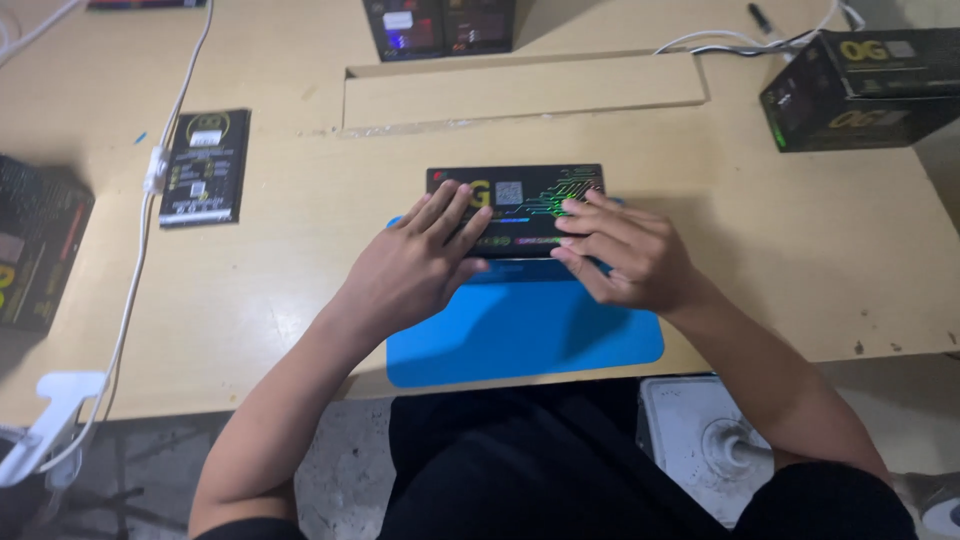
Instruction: Inspecting mobile phone screen assemblies by peeling off protective film and packing them into cardboard boxes.
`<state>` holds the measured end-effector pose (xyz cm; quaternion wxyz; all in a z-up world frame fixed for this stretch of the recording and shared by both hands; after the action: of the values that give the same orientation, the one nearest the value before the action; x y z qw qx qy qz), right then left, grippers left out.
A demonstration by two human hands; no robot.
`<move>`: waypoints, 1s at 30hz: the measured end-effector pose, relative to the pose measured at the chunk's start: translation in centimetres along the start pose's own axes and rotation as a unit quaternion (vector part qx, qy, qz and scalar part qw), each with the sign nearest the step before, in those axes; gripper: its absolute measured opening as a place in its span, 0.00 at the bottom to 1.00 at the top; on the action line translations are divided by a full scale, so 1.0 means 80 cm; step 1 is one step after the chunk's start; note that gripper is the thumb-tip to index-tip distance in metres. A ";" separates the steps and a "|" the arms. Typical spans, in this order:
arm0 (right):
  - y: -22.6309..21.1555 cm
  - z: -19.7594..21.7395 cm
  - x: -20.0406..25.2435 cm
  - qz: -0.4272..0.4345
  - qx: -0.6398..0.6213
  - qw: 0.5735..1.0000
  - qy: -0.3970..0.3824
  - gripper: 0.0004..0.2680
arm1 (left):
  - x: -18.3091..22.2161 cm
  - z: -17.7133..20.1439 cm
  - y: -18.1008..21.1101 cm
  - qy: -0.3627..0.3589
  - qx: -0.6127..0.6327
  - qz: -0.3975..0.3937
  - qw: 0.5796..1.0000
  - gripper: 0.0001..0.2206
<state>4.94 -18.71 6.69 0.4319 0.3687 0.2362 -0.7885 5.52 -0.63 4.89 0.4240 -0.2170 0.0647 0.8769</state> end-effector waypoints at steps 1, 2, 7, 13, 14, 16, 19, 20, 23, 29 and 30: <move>0.000 0.000 0.000 -0.001 0.001 1.000 0.007 0.05 | 0.000 0.000 -0.002 -0.006 0.002 0.000 1.000 0.25; -0.001 0.003 0.000 -0.005 0.006 1.000 0.009 0.05 | -0.001 0.003 -0.002 -0.005 0.004 -0.007 1.000 0.25; -0.004 0.003 0.005 -0.023 -0.027 0.999 -0.001 0.04 | 0.007 0.014 -0.044 -0.019 0.238 0.005 0.971 0.28; -0.011 0.005 0.013 -0.022 0.025 0.998 -0.052 0.03 | 0.019 -0.001 -0.101 0.095 0.480 0.065 0.870 0.16; -0.010 0.001 0.021 -0.020 0.022 0.998 -0.051 0.03 | 0.018 -0.009 -0.098 0.096 0.478 0.068 0.870 0.16; -0.003 -0.005 0.038 -0.040 0.108 0.992 -0.051 0.05 | 0.021 -0.018 -0.097 0.135 0.436 0.084 0.886 0.13; -0.003 -0.012 0.053 -0.060 0.166 0.984 -0.038 0.06 | 0.021 -0.042 -0.104 0.118 0.414 0.080 0.899 0.13; -0.003 -0.016 0.056 -0.062 0.162 0.984 -0.040 0.06 | 0.021 -0.042 -0.102 0.115 0.415 0.084 0.899 0.13; -0.001 -0.012 0.054 -0.075 0.148 0.986 -0.012 0.06 | 0.015 -0.042 -0.098 0.061 0.466 0.108 0.876 0.15; -0.028 -0.014 0.059 -0.079 0.238 0.968 0.009 0.12 | 0.030 -0.058 -0.089 -0.020 0.551 0.100 0.828 0.51; -0.031 -0.017 0.060 -0.107 0.235 0.966 -0.003 0.16 | 0.030 -0.054 -0.091 -0.019 0.469 0.124 0.874 0.53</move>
<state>1.62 -18.95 2.20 0.2471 0.4302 0.0812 -0.8645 11.24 4.40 0.46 0.3651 0.0337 0.4868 0.7929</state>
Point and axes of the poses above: each hand's wrist, its own x-axis away from the middle knuckle, its own z-axis out of the back of the hand, y = z × x, the point moved 9 cm from there along -x, towards the middle knuckle, and after that the axes turned 5 degrees about x, right-handed, at the moved point
